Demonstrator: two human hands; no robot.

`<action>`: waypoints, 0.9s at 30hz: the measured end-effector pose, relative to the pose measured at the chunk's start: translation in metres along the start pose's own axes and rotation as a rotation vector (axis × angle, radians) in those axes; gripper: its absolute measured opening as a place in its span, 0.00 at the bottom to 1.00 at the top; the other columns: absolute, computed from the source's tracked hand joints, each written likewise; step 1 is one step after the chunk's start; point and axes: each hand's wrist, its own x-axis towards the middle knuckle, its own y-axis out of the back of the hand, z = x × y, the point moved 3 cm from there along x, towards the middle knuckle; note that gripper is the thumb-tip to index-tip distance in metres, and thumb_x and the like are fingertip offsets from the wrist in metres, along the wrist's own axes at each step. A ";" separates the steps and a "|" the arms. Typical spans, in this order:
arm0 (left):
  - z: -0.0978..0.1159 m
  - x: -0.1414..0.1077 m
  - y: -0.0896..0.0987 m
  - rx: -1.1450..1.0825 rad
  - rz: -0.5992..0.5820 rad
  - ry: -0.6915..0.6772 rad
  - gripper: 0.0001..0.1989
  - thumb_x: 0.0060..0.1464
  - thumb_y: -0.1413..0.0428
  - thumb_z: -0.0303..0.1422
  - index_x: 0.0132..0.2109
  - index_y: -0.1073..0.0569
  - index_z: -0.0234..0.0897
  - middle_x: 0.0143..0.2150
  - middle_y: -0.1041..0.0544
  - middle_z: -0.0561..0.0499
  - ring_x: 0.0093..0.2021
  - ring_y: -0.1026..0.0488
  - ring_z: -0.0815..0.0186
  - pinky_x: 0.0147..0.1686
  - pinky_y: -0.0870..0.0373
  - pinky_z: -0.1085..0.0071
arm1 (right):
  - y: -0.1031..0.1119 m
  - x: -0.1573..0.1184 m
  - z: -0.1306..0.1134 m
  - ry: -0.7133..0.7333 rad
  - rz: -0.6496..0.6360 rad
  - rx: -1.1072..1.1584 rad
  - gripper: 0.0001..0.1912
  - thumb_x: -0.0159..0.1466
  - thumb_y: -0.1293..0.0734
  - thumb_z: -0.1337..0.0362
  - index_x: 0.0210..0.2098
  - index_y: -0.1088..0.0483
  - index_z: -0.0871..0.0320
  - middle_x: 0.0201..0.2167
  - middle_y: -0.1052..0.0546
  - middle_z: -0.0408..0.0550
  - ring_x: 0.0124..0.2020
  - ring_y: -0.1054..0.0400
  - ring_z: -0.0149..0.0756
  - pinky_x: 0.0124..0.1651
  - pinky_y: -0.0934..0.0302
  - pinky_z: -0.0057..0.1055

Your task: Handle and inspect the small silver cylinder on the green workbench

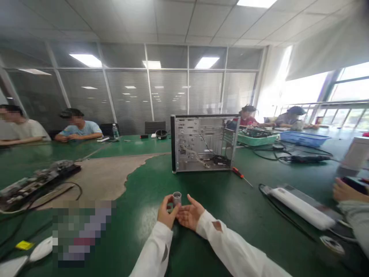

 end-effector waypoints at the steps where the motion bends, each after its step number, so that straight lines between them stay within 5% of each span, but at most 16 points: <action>1: 0.001 0.001 0.001 -0.016 -0.022 0.008 0.18 0.37 0.45 0.36 0.38 0.36 0.35 0.35 0.29 0.46 0.36 0.32 0.61 0.32 0.38 0.67 | -0.001 -0.001 0.000 0.002 -0.004 0.001 0.31 0.50 0.44 0.44 0.31 0.36 0.72 0.25 0.28 0.57 0.30 0.32 0.38 0.35 0.40 0.32; 6: -0.001 0.005 0.005 -0.135 -0.053 0.043 0.18 0.39 0.46 0.35 0.40 0.38 0.35 0.37 0.29 0.44 0.37 0.32 0.62 0.31 0.37 0.70 | -0.004 -0.006 -0.001 0.058 0.017 0.051 0.26 0.52 0.42 0.48 0.31 0.37 0.70 0.28 0.28 0.57 0.35 0.33 0.39 0.38 0.41 0.34; 12: -0.014 0.009 0.004 -0.250 0.076 0.095 0.18 0.36 0.46 0.35 0.38 0.37 0.34 0.35 0.29 0.45 0.35 0.32 0.63 0.29 0.37 0.71 | -0.005 -0.009 -0.003 0.154 0.064 0.101 0.19 0.52 0.39 0.56 0.33 0.37 0.67 0.29 0.29 0.54 0.35 0.33 0.37 0.39 0.41 0.32; 19: -0.018 0.009 0.005 -0.093 0.095 0.077 0.18 0.34 0.45 0.36 0.36 0.35 0.33 0.34 0.29 0.45 0.36 0.33 0.60 0.28 0.36 0.70 | 0.000 -0.006 -0.005 0.317 0.118 0.075 0.13 0.50 0.36 0.64 0.35 0.37 0.61 0.28 0.29 0.47 0.29 0.33 0.31 0.33 0.40 0.28; 27: -0.013 0.006 0.004 0.299 0.047 -0.128 0.12 0.35 0.47 0.33 0.32 0.33 0.34 0.32 0.31 0.48 0.35 0.33 0.61 0.29 0.36 0.67 | 0.013 0.006 -0.010 0.613 0.211 -0.219 0.22 0.39 0.30 0.67 0.35 0.36 0.56 0.34 0.32 0.45 0.24 0.35 0.28 0.23 0.43 0.25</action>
